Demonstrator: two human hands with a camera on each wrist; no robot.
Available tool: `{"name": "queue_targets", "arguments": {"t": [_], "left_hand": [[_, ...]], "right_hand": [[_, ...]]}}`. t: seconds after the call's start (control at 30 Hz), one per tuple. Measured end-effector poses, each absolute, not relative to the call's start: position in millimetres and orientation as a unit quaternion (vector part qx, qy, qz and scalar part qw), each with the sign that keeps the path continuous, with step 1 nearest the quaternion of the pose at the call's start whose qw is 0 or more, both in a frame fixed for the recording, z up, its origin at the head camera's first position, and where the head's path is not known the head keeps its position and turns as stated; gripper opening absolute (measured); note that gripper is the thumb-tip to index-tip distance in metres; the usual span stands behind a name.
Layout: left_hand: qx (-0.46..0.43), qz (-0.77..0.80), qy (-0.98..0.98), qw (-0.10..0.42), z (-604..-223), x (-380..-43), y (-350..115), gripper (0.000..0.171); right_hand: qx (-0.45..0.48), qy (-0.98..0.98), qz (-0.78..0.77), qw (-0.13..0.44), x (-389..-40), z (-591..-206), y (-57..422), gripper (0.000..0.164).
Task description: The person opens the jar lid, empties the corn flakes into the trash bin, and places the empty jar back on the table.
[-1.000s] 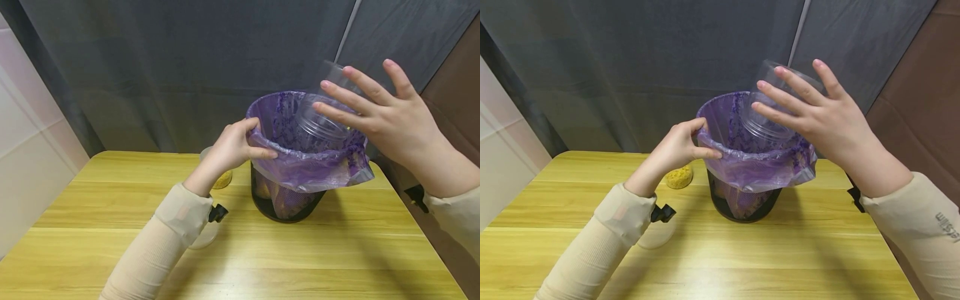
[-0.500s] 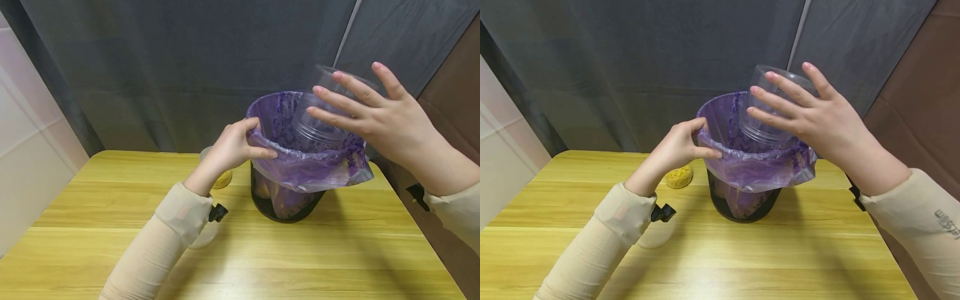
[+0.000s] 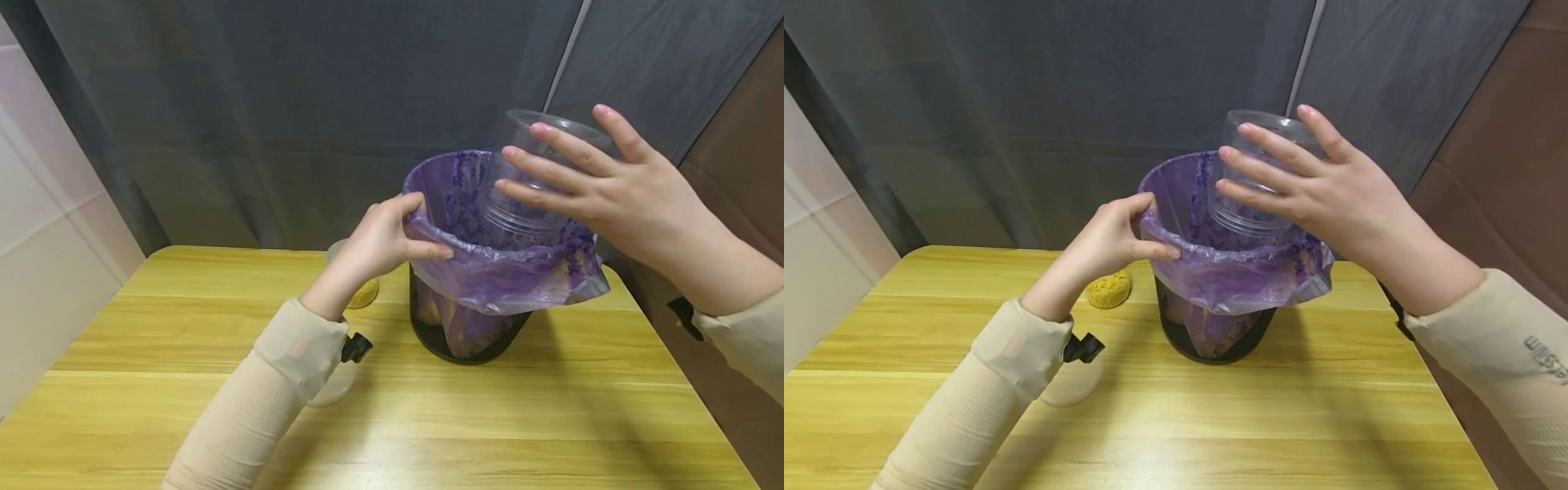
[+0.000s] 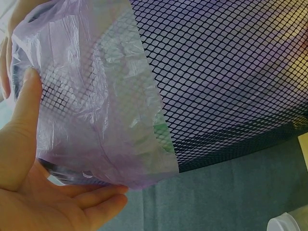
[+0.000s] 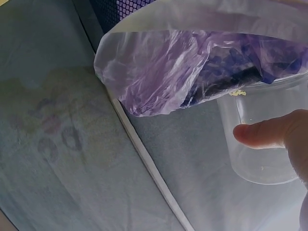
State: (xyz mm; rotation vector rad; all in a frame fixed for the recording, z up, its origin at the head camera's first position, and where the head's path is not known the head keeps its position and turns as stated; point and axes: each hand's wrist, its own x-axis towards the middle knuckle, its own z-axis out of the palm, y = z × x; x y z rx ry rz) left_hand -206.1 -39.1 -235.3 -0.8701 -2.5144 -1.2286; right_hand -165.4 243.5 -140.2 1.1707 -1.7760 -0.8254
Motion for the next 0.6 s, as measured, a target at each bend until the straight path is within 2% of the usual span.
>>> {"name": "queue_targets", "arguments": {"t": [0.4, 0.6], "left_hand": [[-0.292, -0.416, -0.855, 0.105, -234.9, -206.0, -37.3, 0.049], [-0.291, -0.416, -0.855, 0.105, -235.2, -205.8, -37.3, 0.049]], "right_hand": [[0.468, -0.695, -0.368, 0.403, -164.6, -136.0, 245.8, 0.125], [0.47, -0.69, -0.365, 0.411, -165.3, -135.2, 247.0, 0.122]]}}
